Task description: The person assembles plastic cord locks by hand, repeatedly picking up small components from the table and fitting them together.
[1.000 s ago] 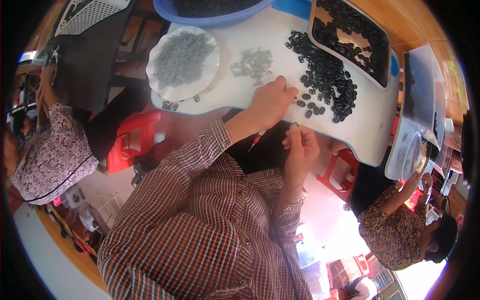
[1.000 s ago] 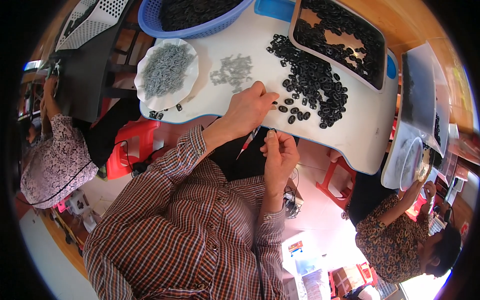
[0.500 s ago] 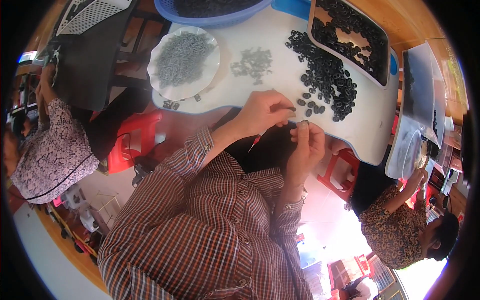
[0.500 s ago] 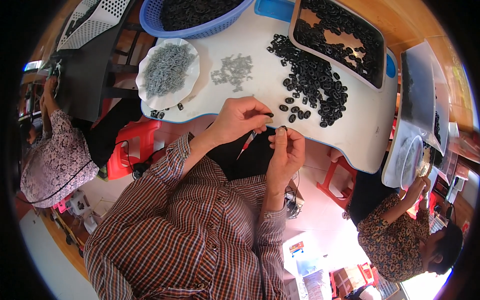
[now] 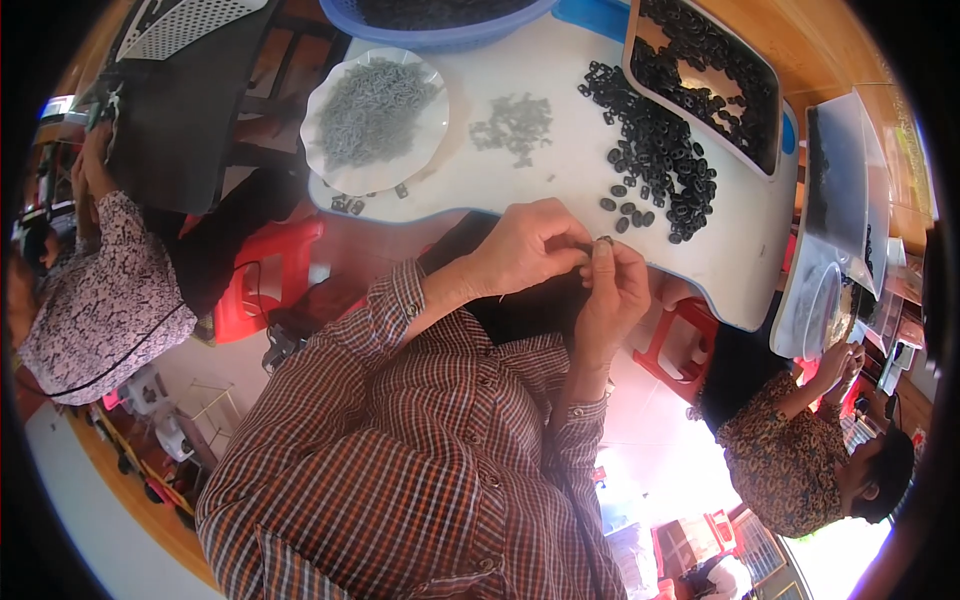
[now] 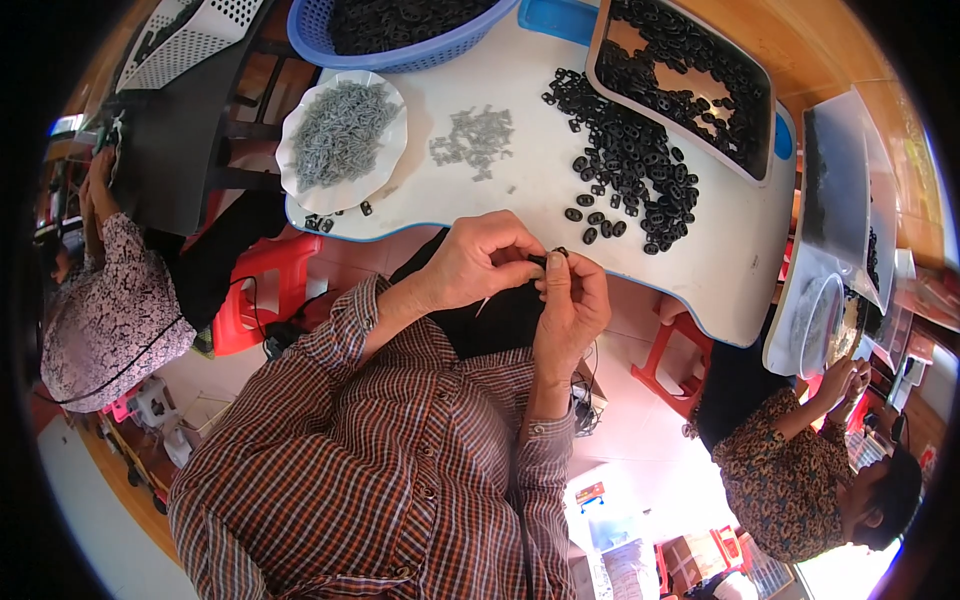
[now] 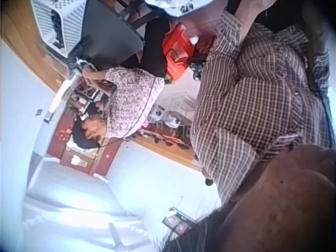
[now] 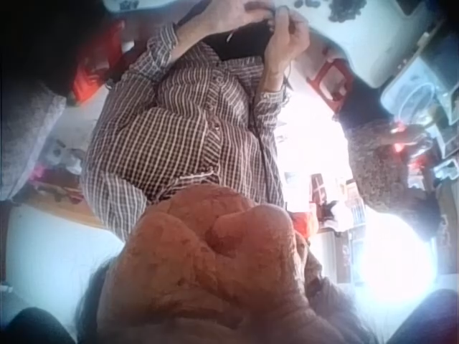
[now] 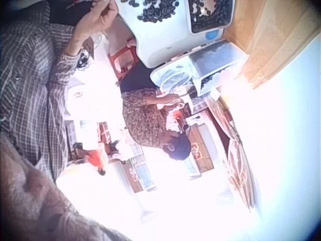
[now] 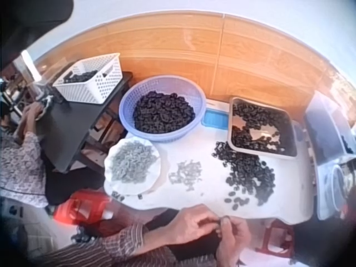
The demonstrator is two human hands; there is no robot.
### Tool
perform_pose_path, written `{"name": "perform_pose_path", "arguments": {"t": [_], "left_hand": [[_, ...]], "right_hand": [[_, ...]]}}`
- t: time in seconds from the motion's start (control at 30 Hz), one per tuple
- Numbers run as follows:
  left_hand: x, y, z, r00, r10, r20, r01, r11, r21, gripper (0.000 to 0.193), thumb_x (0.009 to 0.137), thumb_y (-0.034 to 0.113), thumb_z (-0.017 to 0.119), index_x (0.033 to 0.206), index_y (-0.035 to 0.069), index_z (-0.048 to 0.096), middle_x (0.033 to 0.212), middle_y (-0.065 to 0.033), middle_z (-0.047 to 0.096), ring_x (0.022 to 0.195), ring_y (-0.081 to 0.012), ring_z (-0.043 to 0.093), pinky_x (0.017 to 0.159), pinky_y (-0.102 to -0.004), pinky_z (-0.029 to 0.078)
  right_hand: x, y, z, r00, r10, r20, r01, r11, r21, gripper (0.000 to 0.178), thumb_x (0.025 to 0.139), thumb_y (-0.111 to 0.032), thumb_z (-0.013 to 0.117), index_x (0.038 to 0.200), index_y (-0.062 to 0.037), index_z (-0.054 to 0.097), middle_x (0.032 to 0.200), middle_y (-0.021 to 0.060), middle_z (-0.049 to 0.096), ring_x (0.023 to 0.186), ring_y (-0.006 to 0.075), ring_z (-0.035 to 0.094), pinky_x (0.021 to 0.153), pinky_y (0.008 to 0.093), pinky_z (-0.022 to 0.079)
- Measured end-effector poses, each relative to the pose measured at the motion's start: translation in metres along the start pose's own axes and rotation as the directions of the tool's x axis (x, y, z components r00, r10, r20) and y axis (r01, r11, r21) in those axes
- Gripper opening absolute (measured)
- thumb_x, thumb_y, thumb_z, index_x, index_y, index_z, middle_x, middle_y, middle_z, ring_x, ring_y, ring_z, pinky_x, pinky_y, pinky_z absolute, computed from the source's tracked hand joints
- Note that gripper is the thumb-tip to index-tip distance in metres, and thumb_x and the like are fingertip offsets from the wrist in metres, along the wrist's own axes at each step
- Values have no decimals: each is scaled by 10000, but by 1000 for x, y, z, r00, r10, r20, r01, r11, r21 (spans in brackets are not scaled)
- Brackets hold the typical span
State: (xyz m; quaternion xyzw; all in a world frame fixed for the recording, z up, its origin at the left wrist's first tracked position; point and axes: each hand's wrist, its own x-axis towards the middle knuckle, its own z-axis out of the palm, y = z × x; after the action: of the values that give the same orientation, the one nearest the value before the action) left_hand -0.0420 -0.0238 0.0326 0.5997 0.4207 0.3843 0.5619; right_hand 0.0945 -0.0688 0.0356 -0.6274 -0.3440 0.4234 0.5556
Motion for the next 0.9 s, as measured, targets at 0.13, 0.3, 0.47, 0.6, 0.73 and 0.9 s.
{"name": "perform_pose_path", "arguments": {"t": [0.13,0.3,0.47,0.6,0.73,0.9], "left_hand": [[-3,-6,2,987,-133,89,153,948,-279,139,808,8,686,939,-21,647,873,-92,664,756,-156,657,675,-272,542],[-6,-4,0,959,-197,204,279,780,-560,185,901,29,611,1063,-59,626,914,-133,675,784,-177,672,705,-278,570],[-6,-2,0,943,-252,218,333,757,-562,213,918,44,588,1103,-58,620,870,-136,679,751,-195,683,691,-285,580],[-6,-1,-1,939,-292,181,342,732,-589,225,917,47,592,1115,-57,617,873,-139,679,726,-198,684,675,-287,585],[-7,-2,-2,943,-293,161,331,755,-566,229,915,42,594,1121,-54,617,886,-141,679,732,-194,683,686,-283,584],[-9,-5,0,957,-254,137,287,782,-554,233,900,8,601,1123,-60,616,905,-139,680,752,-179,676,713,-275,574]], "right_hand": [[0,5,-3,1000,10,26,-12,998,66,110,921,-115,630,937,-7,613,762,-18,591,635,27,498,576,163,404],[-1,2,-1,1000,-1,-14,2,999,34,113,927,-114,623,934,-2,607,764,-20,585,636,23,487,576,161,400],[-2,3,1,1000,-17,-8,18,999,37,113,929,-111,619,940,0,601,768,-22,583,637,23,481,579,161,399],[-4,-2,0,1000,-21,-11,21,999,44,109,933,-109,610,948,-2,597,794,-3,604,635,26,490,577,159,397],[-5,-11,4,999,-23,-43,27,995,97,110,931,-91,599,933,18,616,762,17,613,607,35,471,551,160,363],[-5,-8,3,999,-19,-33,23,993,115,115,930,-90,601,934,24,616,798,37,635,604,35,469,548,160,361]]}}
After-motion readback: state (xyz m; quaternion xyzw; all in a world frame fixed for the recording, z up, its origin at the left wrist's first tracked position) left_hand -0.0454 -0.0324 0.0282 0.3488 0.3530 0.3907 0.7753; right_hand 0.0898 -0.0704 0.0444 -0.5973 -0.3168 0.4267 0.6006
